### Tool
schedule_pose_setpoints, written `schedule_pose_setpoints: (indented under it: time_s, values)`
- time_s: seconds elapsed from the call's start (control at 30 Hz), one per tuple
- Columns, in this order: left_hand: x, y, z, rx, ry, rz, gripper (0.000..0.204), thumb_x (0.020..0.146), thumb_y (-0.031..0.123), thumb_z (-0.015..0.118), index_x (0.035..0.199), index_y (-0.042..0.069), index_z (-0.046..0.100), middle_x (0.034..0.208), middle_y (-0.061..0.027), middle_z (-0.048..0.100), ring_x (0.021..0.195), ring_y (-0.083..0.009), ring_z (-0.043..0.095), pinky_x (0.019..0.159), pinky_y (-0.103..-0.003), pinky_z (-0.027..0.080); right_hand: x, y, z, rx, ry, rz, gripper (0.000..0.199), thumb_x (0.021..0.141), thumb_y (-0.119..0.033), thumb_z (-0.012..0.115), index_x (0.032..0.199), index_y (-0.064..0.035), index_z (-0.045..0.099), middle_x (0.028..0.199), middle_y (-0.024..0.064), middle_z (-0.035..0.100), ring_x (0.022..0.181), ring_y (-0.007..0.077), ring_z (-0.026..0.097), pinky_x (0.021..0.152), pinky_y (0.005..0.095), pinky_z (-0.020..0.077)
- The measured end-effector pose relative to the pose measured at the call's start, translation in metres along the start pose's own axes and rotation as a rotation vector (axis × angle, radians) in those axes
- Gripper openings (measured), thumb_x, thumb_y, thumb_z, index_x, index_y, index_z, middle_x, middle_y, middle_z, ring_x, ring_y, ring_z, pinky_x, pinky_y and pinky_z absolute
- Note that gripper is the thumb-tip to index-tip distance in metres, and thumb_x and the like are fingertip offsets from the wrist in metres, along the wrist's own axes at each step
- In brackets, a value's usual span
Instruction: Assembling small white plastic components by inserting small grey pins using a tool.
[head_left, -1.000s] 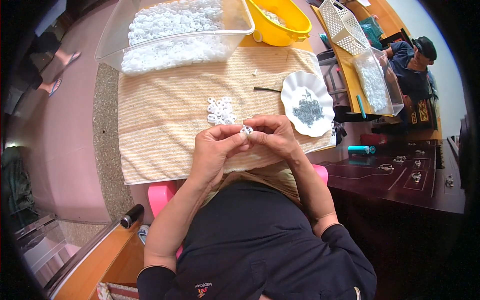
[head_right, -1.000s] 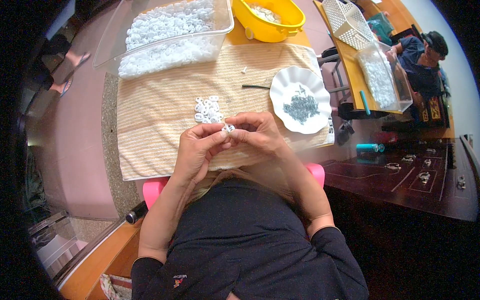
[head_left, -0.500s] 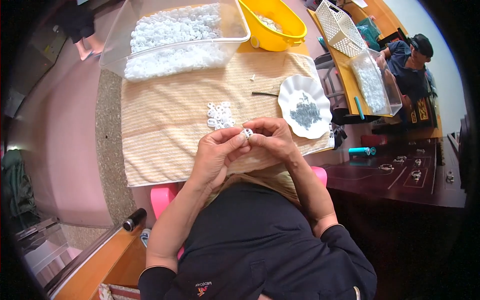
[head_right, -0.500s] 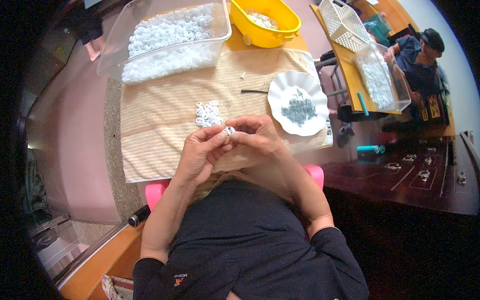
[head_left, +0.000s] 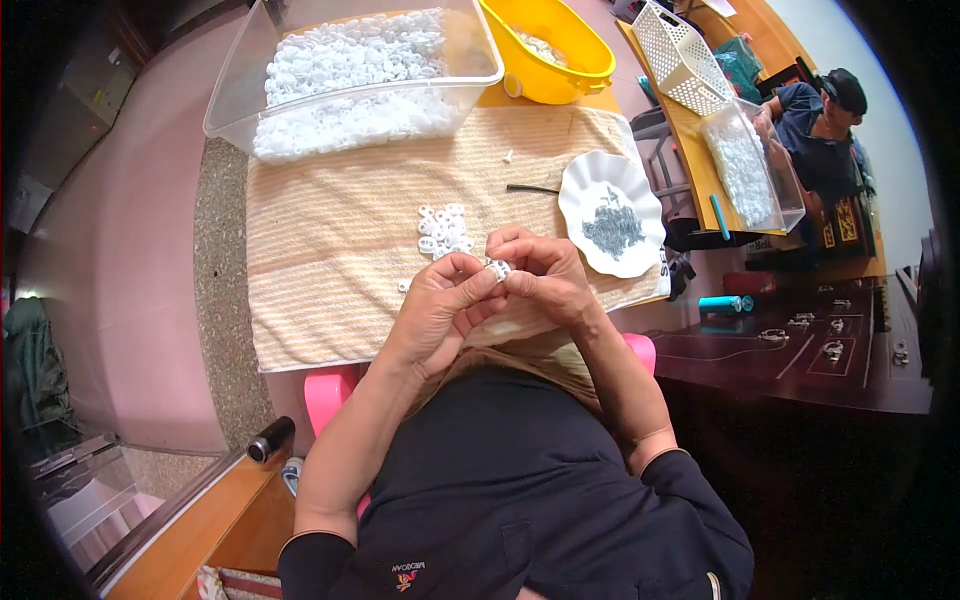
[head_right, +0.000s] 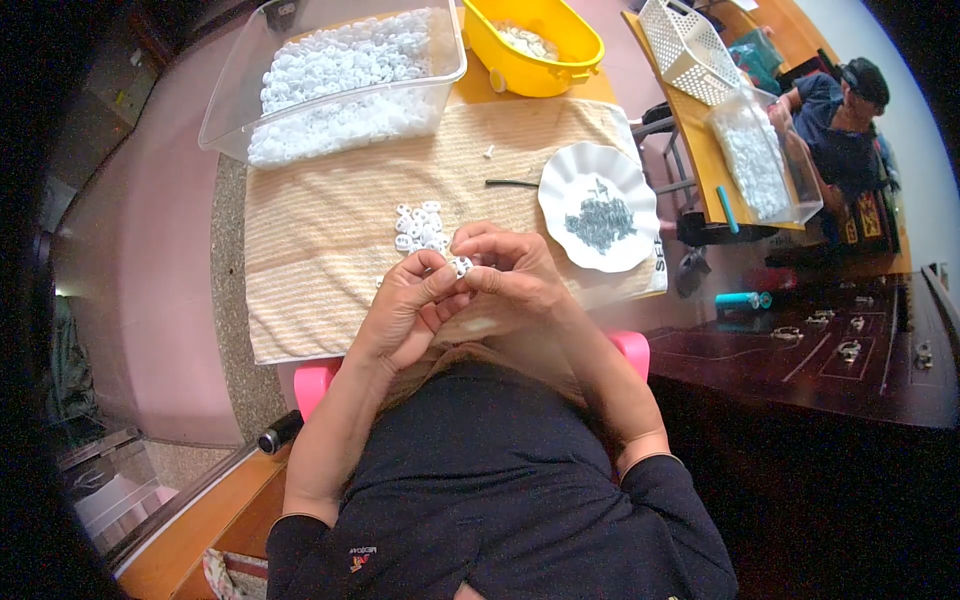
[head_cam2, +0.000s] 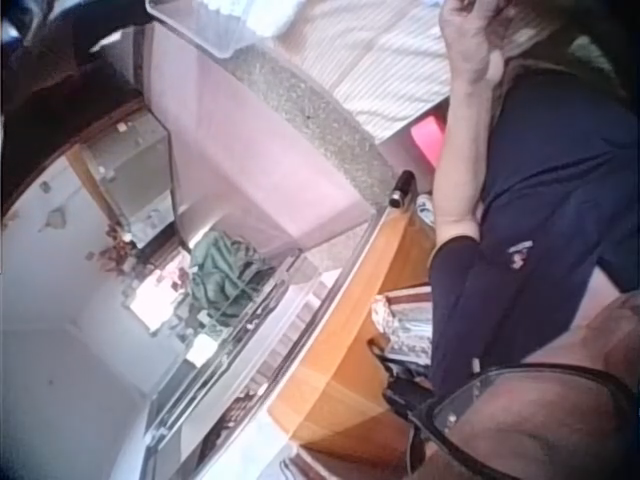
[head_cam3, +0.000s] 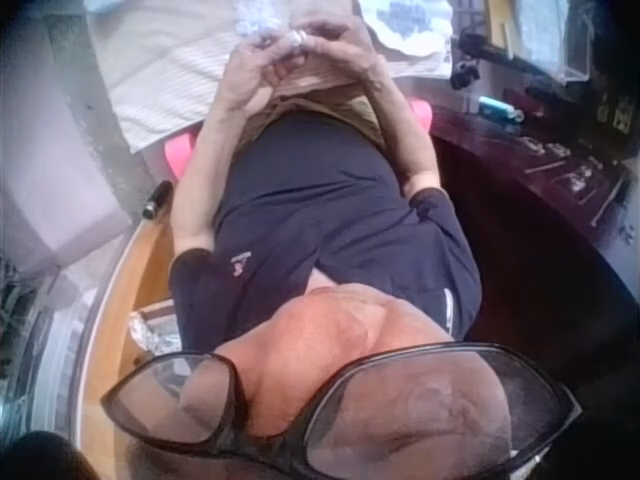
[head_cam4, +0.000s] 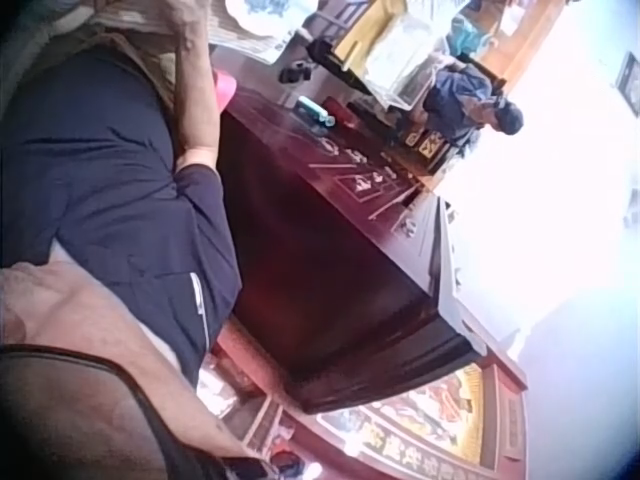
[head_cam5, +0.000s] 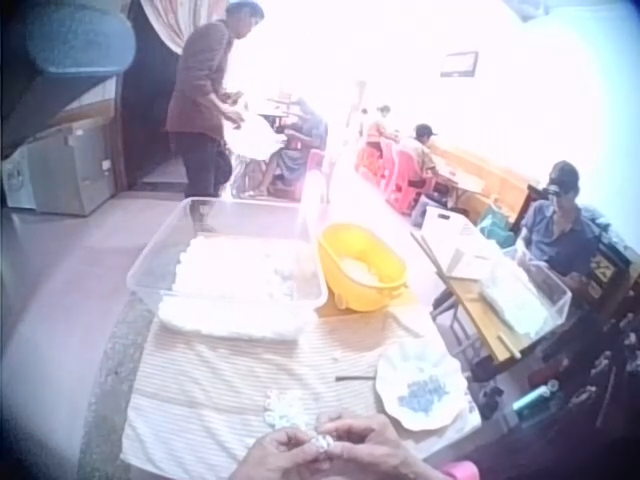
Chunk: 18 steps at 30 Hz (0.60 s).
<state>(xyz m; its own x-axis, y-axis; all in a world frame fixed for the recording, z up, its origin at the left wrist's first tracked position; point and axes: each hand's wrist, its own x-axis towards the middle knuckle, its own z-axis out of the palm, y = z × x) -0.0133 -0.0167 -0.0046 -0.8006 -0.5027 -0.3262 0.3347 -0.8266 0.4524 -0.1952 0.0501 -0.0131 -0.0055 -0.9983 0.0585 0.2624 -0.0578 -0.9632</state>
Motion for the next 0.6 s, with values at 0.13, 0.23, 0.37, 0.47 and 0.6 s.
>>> schedule_pose_setpoints:
  time_s: [0.13, 0.23, 0.37, 0.47, 0.6]
  values:
    - [-0.001, -0.002, 0.0, 0.003, -0.007, -0.006, 0.009, 0.088, 0.008, 0.068, 0.088, 0.007, 0.059, 0.083, -0.0033, 0.065, 0.074, -0.0121, 0.065, 0.07, -0.023, 0.057, -0.002, -0.001, 0.001, -0.039, -0.011, 0.056, 0.028, 0.083, -0.012, 0.073, 0.105, 0.0037, 0.066, 0.109, 0.0105, 0.058, 0.096, 0.0122, 0.054, 0.085, 0.0248, 0.0435]
    - [0.0, -0.003, -0.001, 0.0, -0.026, 0.013, 0.009, 0.088, 0.008, 0.068, 0.088, 0.007, 0.06, 0.083, -0.0035, 0.065, 0.074, -0.0123, 0.065, 0.07, -0.024, 0.056, -0.002, -0.002, 0.005, -0.011, 0.013, 0.043, 0.027, 0.083, -0.011, 0.073, 0.105, 0.0038, 0.066, 0.112, 0.0118, 0.059, 0.093, 0.0117, 0.053, 0.084, 0.0246, 0.0435]
    - [-0.001, -0.003, -0.002, 0.003, -0.055, 0.032, 0.009, 0.088, 0.008, 0.068, 0.087, 0.006, 0.06, 0.084, -0.0042, 0.065, 0.074, -0.0128, 0.065, 0.07, -0.025, 0.056, -0.002, -0.007, 0.01, -0.008, -0.001, 0.009, 0.026, 0.083, -0.008, 0.073, 0.105, 0.0043, 0.066, 0.112, 0.0122, 0.059, 0.092, 0.0109, 0.053, 0.081, 0.0234, 0.0441]
    - [-0.001, -0.003, 0.0, 0.021, -0.062, 0.046, 0.009, 0.087, 0.007, 0.069, 0.087, 0.005, 0.06, 0.085, -0.0051, 0.066, 0.074, -0.0135, 0.065, 0.07, -0.026, 0.056, -0.002, -0.009, 0.012, -0.011, -0.015, -0.021, 0.026, 0.083, -0.007, 0.072, 0.105, 0.0044, 0.066, 0.111, 0.0122, 0.059, 0.091, 0.0104, 0.054, 0.078, 0.0225, 0.0445]
    - [-0.002, -0.006, -0.001, 0.056, -0.042, 0.088, 0.01, 0.086, 0.006, 0.069, 0.084, 0.005, 0.059, 0.083, -0.0065, 0.066, 0.072, -0.0142, 0.065, 0.07, -0.027, 0.056, -0.003, -0.012, 0.015, -0.011, -0.014, -0.025, 0.025, 0.085, -0.007, 0.07, 0.107, 0.0037, 0.066, 0.111, 0.0124, 0.059, 0.09, 0.0103, 0.054, 0.075, 0.0224, 0.0451]
